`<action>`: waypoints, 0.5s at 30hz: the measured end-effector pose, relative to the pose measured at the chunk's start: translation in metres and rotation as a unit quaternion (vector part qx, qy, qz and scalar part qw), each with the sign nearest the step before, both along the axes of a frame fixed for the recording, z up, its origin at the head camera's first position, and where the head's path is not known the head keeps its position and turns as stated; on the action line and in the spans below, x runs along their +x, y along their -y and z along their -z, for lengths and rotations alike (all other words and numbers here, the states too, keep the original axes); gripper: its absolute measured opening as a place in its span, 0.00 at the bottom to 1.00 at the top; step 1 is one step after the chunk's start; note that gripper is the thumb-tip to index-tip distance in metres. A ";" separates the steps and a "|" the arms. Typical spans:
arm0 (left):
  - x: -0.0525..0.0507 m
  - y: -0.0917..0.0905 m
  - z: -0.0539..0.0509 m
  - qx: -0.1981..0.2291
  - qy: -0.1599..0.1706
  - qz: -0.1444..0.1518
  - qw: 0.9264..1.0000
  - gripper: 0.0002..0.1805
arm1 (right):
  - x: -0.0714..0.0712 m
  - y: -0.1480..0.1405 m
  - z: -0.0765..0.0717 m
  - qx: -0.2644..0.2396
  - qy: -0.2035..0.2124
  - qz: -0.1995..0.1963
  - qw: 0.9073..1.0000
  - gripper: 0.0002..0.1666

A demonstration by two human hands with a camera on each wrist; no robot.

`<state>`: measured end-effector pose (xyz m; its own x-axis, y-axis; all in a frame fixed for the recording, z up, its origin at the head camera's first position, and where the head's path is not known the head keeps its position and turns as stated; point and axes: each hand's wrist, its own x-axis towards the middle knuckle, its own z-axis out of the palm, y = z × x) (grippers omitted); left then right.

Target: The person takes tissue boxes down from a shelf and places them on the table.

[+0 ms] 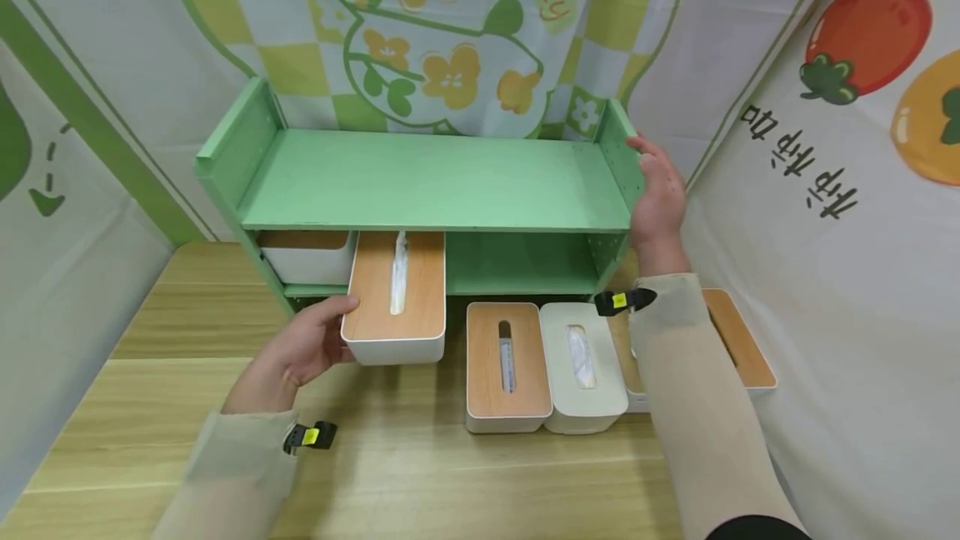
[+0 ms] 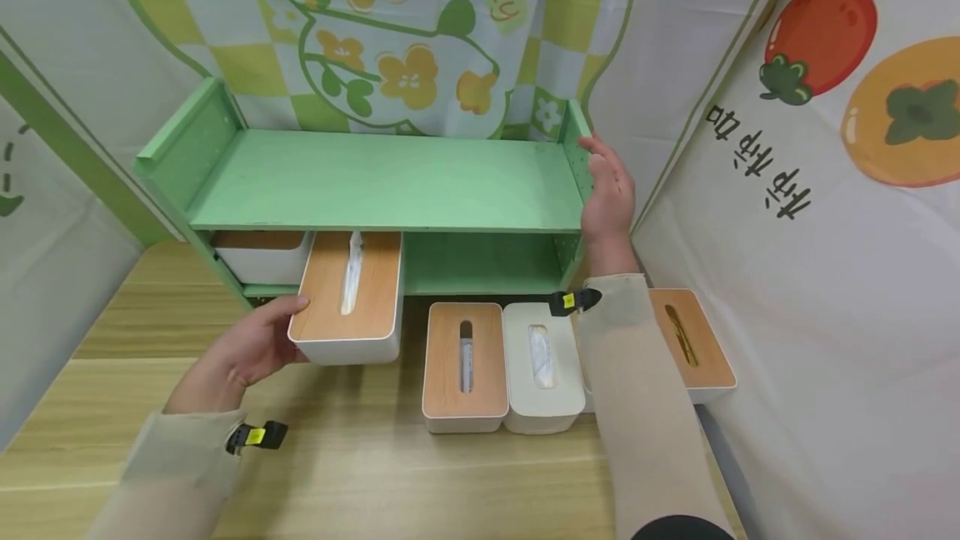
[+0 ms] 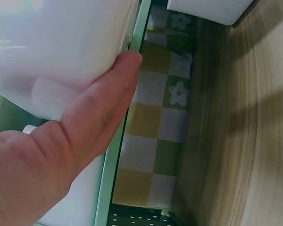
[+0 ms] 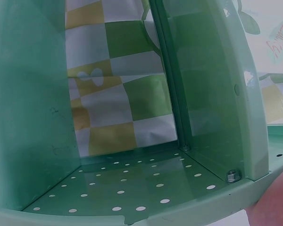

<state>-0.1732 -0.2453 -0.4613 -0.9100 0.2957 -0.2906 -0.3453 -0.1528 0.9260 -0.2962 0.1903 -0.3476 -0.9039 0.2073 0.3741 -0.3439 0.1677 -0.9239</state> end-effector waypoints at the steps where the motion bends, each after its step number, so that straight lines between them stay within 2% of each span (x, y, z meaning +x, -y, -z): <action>1: 0.001 0.000 0.000 -0.002 -0.001 0.001 1.000 0.39 | 0.000 0.000 0.000 0.001 0.000 0.000 1.000 0.23; 15: 0.018 0.005 -0.003 -0.025 0.005 0.014 1.000 0.38 | 0.000 0.000 0.001 -0.006 0.001 -0.004 1.000 0.23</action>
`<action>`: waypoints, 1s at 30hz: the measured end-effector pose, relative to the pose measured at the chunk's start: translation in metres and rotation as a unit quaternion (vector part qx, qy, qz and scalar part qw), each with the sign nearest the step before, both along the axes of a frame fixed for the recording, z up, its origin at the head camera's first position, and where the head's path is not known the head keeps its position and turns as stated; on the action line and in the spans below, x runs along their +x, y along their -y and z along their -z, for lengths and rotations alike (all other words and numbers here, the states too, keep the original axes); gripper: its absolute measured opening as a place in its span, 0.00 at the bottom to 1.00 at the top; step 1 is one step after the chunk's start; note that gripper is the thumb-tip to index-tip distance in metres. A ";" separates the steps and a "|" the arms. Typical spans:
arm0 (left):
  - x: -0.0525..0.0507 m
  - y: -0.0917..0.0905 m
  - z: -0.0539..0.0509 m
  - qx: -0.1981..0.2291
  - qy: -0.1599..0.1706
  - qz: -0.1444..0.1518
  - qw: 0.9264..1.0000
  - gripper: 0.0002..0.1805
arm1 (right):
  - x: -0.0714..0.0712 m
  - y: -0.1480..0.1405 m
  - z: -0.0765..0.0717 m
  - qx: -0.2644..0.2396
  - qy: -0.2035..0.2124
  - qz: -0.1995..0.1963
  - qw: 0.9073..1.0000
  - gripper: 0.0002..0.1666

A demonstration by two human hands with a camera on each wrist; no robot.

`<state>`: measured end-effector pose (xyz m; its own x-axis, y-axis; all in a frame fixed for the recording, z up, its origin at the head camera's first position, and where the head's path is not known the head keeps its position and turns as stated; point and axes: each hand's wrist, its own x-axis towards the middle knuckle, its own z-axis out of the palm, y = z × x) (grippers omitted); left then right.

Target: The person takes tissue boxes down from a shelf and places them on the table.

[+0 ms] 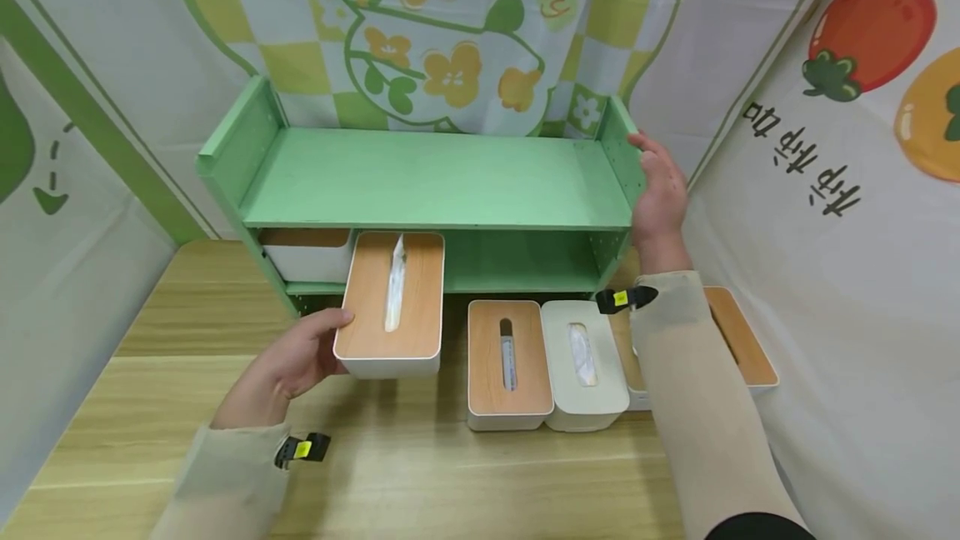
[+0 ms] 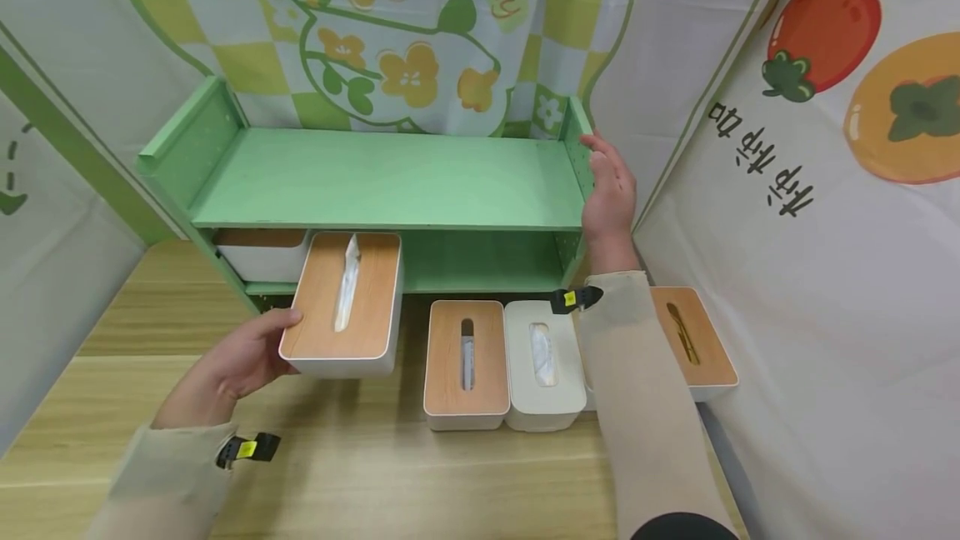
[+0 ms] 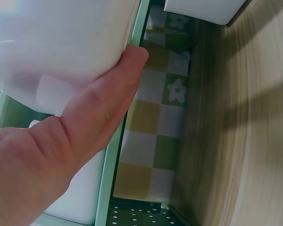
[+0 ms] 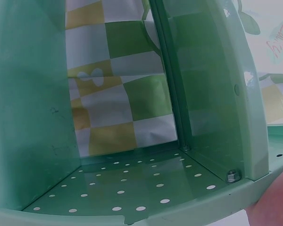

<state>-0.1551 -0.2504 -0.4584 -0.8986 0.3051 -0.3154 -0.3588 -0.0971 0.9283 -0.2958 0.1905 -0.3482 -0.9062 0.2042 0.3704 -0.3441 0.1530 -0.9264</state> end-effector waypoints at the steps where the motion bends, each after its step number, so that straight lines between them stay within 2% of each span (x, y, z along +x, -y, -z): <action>1: 0.000 0.000 0.000 0.000 0.000 0.000 1.000 0.37 | 0.000 0.000 0.000 -0.001 0.001 0.000 1.000 0.23; 6: 0.004 0.003 0.004 -0.002 -0.008 0.007 1.000 0.36 | -0.001 0.000 0.000 0.002 -0.002 0.001 1.000 0.23; 11: 0.013 0.006 0.010 0.018 -0.019 0.024 0.999 0.31 | 0.000 0.001 -0.001 0.007 0.000 0.001 1.000 0.23; 17: 0.022 0.011 0.017 0.038 -0.019 0.042 0.998 0.35 | 0.000 0.000 -0.001 0.003 0.003 0.000 1.000 0.23; 21: 0.027 0.015 0.022 0.053 -0.033 0.057 0.996 0.34 | 0.000 0.000 -0.001 0.004 -0.002 0.000 1.000 0.23; 27: 0.033 0.018 0.027 0.049 -0.022 0.058 0.997 0.36 | 0.000 0.000 -0.001 0.003 0.000 0.001 1.000 0.23; 30: 0.035 0.020 0.031 0.038 -0.012 0.049 0.998 0.36 | 0.000 0.000 -0.001 0.005 0.004 0.001 1.000 0.23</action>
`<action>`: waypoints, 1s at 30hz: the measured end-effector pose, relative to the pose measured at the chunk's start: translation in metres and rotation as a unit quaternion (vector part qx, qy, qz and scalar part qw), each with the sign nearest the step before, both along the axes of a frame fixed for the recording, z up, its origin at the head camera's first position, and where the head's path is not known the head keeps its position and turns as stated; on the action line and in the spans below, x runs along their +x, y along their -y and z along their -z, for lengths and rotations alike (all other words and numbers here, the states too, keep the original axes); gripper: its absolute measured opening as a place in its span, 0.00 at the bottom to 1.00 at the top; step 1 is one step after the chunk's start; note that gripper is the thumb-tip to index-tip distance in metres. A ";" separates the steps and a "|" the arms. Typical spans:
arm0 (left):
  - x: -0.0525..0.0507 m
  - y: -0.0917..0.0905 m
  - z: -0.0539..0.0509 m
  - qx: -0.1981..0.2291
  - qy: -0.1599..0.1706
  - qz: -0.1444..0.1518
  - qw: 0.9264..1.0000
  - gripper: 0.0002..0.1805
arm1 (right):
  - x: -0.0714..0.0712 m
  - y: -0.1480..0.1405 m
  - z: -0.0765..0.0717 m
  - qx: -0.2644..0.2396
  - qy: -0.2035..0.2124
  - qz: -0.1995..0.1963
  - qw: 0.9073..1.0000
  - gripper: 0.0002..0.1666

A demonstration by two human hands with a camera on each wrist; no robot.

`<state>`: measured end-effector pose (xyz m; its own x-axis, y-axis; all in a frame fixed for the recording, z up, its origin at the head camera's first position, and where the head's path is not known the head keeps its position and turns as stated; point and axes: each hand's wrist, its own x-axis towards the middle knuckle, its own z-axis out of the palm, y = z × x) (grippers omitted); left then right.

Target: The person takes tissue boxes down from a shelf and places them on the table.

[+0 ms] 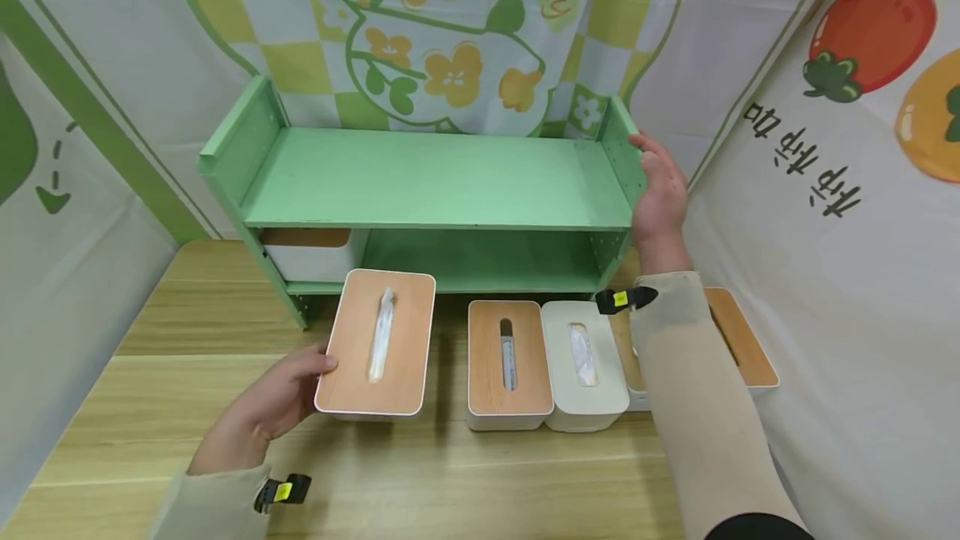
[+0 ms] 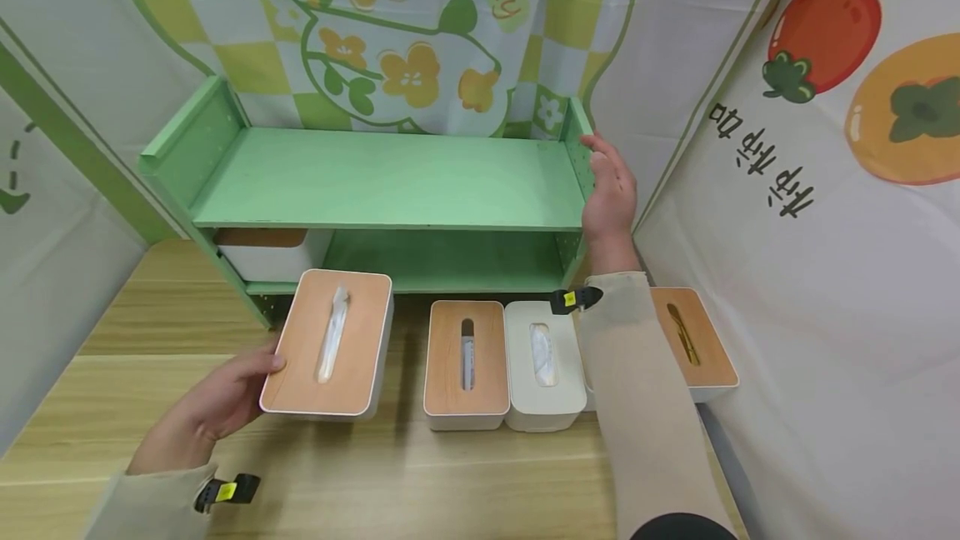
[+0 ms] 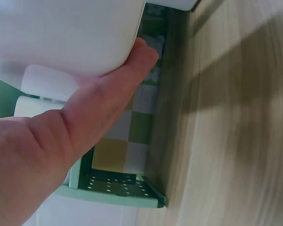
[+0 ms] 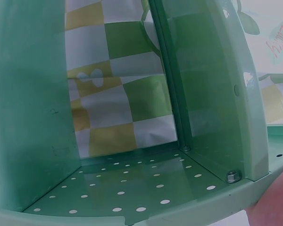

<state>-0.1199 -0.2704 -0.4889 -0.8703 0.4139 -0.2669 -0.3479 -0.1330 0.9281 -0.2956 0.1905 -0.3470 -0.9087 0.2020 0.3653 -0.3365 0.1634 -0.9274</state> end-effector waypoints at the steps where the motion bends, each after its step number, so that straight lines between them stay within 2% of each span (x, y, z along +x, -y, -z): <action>1: 0.001 0.001 0.001 -0.003 0.003 -0.003 1.000 0.34 | 0.000 0.000 0.000 0.000 0.002 0.000 1.000 0.23; 6: 0.002 0.007 0.008 -0.018 0.006 -0.015 1.000 0.24 | 0.000 0.000 0.000 0.004 0.002 0.000 1.000 0.23; 14: 0.003 0.015 0.018 -0.053 0.016 -0.023 0.998 0.21 | 0.000 0.000 0.000 -0.002 -0.003 -0.002 1.000 0.23; 23: 0.005 0.018 0.028 -0.094 0.035 -0.048 0.994 0.30 | 0.000 0.000 0.001 -0.003 -0.010 -0.003 1.000 0.23; 30: 0.005 0.020 0.035 -0.108 0.045 -0.046 0.992 0.32 | 0.000 0.001 0.001 -0.003 -0.015 -0.002 1.000 0.22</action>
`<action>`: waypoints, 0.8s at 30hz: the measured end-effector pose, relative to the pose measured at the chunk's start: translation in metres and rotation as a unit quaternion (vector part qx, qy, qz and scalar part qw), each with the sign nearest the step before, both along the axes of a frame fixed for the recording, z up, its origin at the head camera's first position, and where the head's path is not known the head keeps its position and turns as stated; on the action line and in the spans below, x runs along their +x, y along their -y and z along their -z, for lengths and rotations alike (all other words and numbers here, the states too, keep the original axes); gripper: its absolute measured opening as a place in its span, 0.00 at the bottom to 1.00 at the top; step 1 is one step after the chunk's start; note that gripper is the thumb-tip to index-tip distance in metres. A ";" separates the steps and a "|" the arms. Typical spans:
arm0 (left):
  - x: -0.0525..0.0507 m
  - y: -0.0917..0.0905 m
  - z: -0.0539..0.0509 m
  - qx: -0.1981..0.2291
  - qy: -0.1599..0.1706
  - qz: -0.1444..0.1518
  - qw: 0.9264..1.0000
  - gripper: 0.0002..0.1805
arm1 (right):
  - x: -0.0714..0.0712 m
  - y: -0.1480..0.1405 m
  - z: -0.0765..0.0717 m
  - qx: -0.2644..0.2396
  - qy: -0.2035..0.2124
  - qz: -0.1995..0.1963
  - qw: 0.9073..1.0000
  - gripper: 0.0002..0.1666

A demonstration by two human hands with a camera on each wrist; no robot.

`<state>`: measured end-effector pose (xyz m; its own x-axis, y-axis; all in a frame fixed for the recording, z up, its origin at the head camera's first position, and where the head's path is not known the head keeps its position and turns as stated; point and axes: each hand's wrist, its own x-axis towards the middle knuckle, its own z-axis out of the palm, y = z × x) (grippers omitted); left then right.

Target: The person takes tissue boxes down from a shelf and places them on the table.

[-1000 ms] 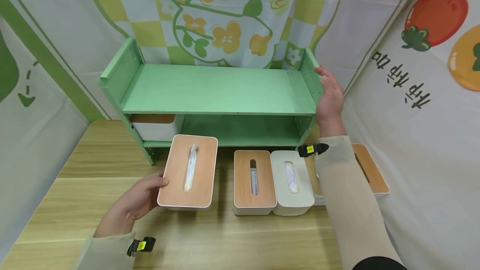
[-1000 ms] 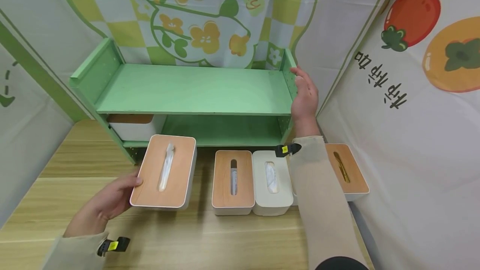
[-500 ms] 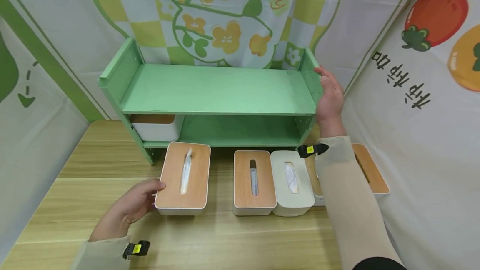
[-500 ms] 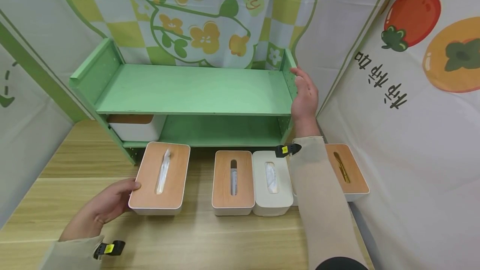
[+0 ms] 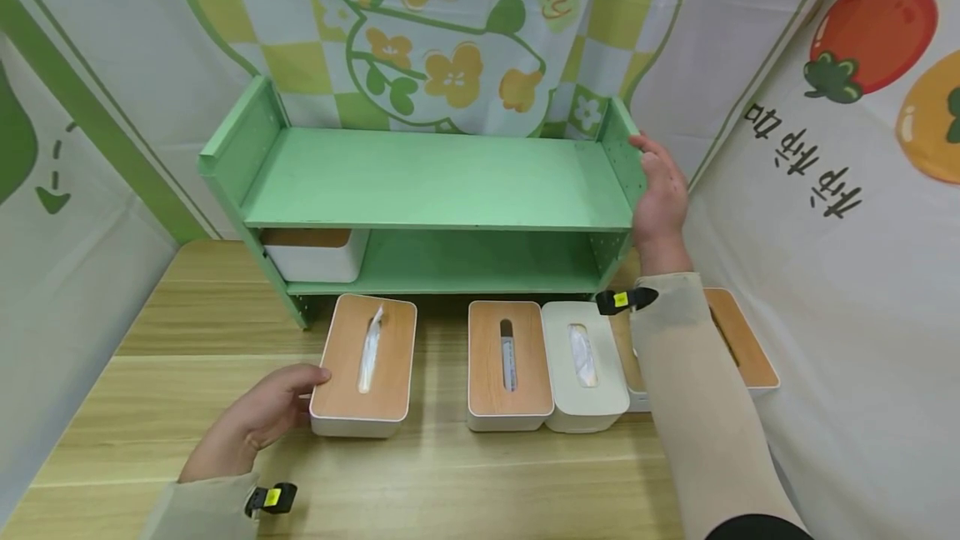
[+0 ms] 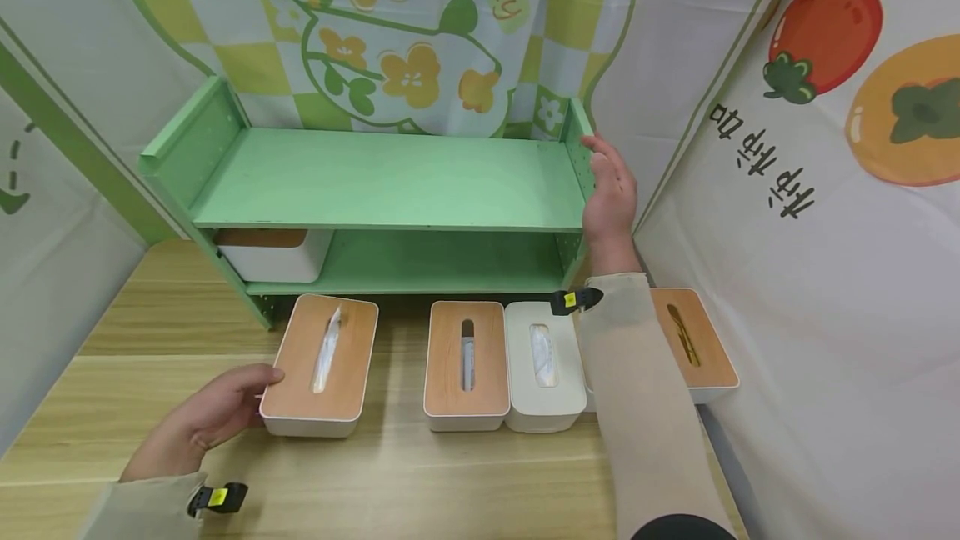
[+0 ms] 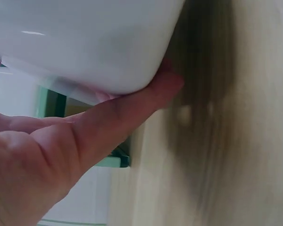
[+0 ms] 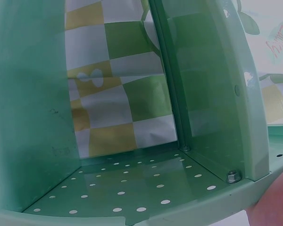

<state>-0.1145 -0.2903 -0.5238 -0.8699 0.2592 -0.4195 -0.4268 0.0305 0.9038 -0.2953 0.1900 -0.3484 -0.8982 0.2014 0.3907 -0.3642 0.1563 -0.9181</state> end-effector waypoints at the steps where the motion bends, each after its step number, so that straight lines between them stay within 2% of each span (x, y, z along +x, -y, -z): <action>1: 0.000 0.000 0.001 -0.003 0.002 -0.001 1.000 0.31 | 0.000 0.000 0.000 0.000 0.001 0.000 1.000 0.23; 8: -0.001 0.001 0.009 -0.011 0.009 -0.011 1.000 0.35 | 0.000 0.000 -0.001 0.004 0.007 0.005 1.000 0.23; 18: -0.003 0.005 0.011 -0.007 0.017 0.006 1.000 0.35 | -0.001 0.000 -0.001 0.000 -0.007 -0.004 1.000 0.23; 24: -0.004 0.012 0.008 0.000 0.019 0.016 1.000 0.27 | -0.001 -0.001 0.000 -0.003 0.000 0.001 1.000 0.22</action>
